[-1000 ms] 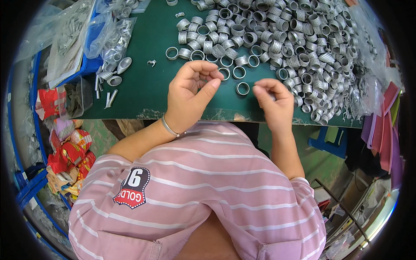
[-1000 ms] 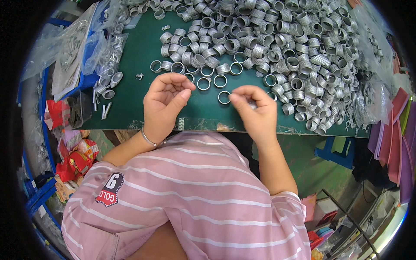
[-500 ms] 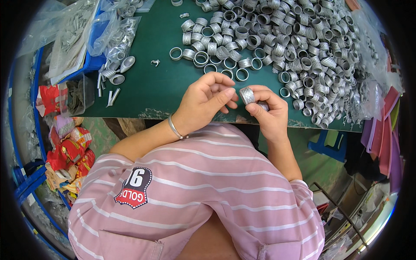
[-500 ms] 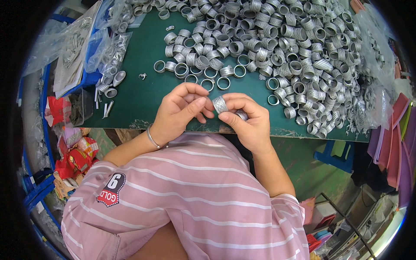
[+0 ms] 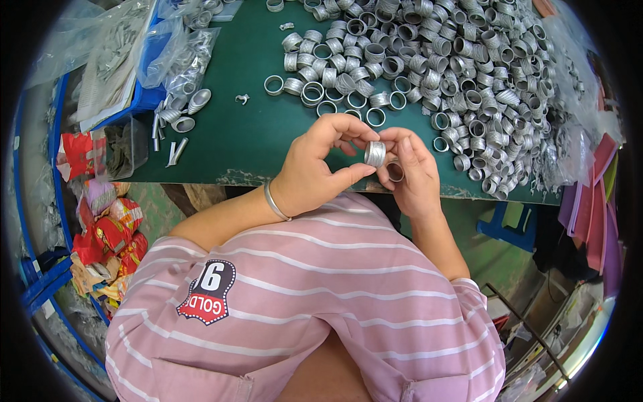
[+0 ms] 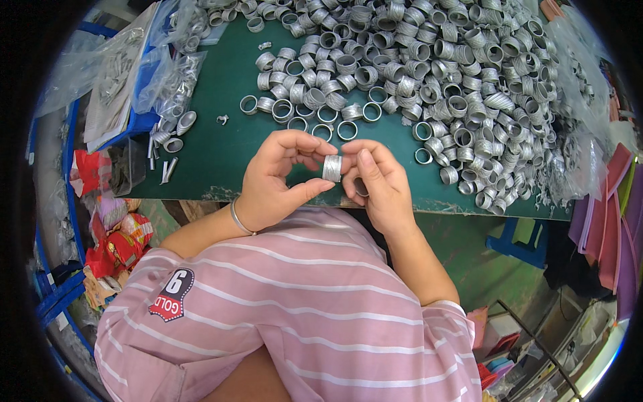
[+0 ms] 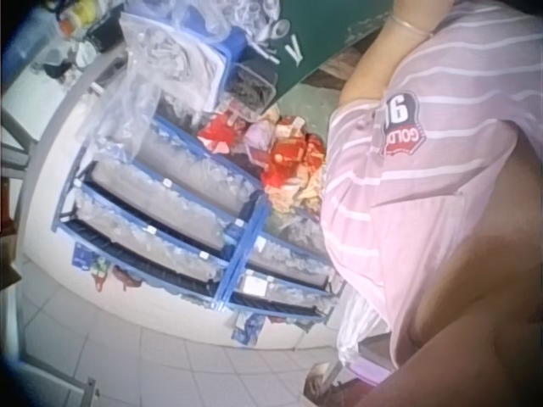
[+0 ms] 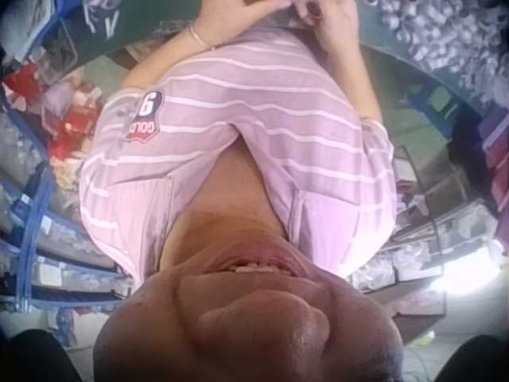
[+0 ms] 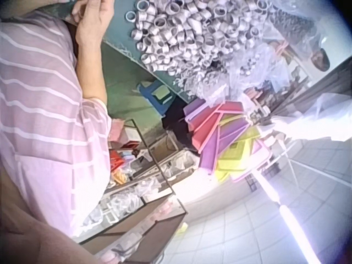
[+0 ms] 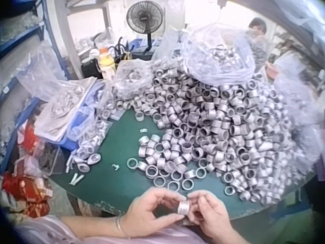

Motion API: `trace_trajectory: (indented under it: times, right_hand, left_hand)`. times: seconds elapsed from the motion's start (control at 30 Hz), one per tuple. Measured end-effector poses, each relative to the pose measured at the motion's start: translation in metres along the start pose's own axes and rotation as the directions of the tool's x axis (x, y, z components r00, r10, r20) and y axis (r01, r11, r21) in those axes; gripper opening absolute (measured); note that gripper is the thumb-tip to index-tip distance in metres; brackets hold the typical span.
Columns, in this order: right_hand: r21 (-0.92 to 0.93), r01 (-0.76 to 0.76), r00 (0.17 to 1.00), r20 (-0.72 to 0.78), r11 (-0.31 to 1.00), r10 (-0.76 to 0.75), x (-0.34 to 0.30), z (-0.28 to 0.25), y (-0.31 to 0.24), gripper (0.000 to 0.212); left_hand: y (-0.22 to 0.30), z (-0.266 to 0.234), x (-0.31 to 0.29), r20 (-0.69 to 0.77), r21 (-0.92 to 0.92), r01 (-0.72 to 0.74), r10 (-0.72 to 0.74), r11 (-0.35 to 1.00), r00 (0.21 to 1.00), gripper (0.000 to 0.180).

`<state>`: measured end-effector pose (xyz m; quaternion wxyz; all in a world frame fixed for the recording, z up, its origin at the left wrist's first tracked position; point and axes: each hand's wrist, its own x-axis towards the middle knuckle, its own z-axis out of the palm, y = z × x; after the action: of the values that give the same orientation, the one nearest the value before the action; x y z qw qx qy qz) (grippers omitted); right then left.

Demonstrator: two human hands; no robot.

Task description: The person picks up small metal rings and inserts other small metal components into them by hand, repeating this process for multiple sets of parts.

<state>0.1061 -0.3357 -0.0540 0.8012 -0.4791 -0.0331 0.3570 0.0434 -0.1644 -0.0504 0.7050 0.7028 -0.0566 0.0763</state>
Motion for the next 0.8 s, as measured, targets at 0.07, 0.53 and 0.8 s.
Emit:
trace_trajectory:
  times: [0.07, 0.53, 0.8]
  right_hand:
    - [0.0, 0.007, 0.998, 0.056, 1.0, -0.007, -0.001, 0.001, 0.003, 0.026]
    - [-0.403, 0.041, 0.989, -0.111, 0.914, -0.094, 0.021, -0.011, -0.007, 0.013]
    - [-0.943, 0.227, 0.913, 0.119, 0.243, -0.391, 0.019, -0.004, -0.001, 0.013]
  left_hand:
    - [0.002, 0.0, 0.0, 0.012, 0.139, -0.063, 0.062, 0.988, 0.998, 0.048]
    - [0.143, -0.041, 0.016, 0.022, -0.819, -0.399, 0.718, 0.412, 0.696, 0.008]
    - [0.186, -0.031, 0.004, -0.115, -0.806, -0.539, 0.828, 0.245, 0.548, 0.014]
